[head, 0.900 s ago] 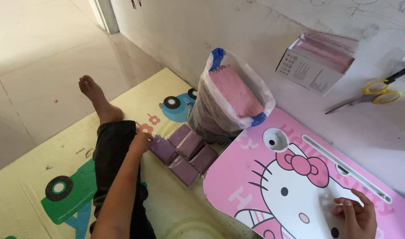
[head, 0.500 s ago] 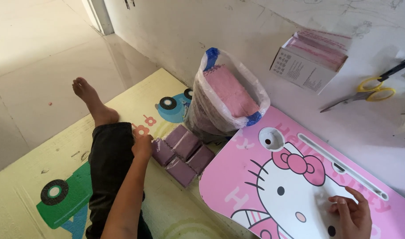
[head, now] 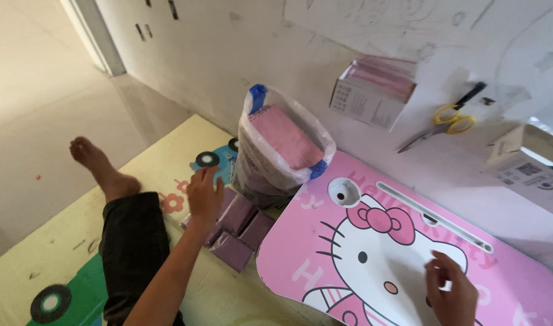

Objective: The person uses a lint roller to remove debris from a grey piece of fabric and then from a pink piece of fabric on a table, before placing the pink fabric into a plastic bag.

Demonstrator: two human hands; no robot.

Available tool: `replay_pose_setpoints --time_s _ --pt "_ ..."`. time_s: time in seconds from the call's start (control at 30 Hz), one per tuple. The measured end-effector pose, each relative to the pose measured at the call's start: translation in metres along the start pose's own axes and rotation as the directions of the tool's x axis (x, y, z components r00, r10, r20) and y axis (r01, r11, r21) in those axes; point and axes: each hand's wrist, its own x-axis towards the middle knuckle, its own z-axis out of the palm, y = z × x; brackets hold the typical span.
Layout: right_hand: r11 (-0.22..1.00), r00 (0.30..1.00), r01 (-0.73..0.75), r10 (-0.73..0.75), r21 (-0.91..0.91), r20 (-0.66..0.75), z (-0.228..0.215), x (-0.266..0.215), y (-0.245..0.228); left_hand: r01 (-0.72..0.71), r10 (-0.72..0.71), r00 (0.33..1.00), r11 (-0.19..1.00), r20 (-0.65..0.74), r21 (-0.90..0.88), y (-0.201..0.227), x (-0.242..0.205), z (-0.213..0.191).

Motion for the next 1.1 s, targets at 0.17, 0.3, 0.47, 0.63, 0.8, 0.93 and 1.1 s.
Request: replay_pose_setpoints --time_s 0.17,0.3,0.47,0.63,0.8,0.93,1.1 --pt "0.990 0.946 0.000 0.045 -0.140 0.321 -0.009 0.024 -0.080 -0.189 0.187 0.982 0.954 -0.031 -0.233 0.103 0.042 -0.032" --pt "0.984 0.851 0.162 -0.175 0.070 0.496 0.003 0.055 -0.158 -0.396 0.406 0.909 0.913 0.099 -0.102 0.145 0.060 -0.011" --pt "0.803 0.798 0.535 -0.582 0.262 0.157 0.070 0.112 -0.216 -0.510 0.502 0.807 0.858 0.311 -0.062 0.161 0.082 0.038" --pt "0.722 0.720 0.691 -0.691 0.029 0.065 0.153 0.159 -0.214 -0.486 0.422 0.783 0.874 0.457 0.027 0.156 0.077 0.069" --pt "0.670 0.734 0.666 -0.667 -0.328 0.127 0.202 0.172 -0.197 -0.555 0.480 0.796 0.822 0.368 0.127 0.151 0.063 0.088" --pt "0.708 0.769 0.613 -0.636 -0.351 0.060 0.213 0.170 -0.196 -0.563 0.524 0.826 0.791 0.209 0.240 0.151 0.056 0.098" --pt "0.727 0.788 0.602 -0.607 -0.331 0.101 0.195 0.171 -0.204 -0.517 0.488 0.841 0.852 0.235 0.084 0.157 0.054 0.079"
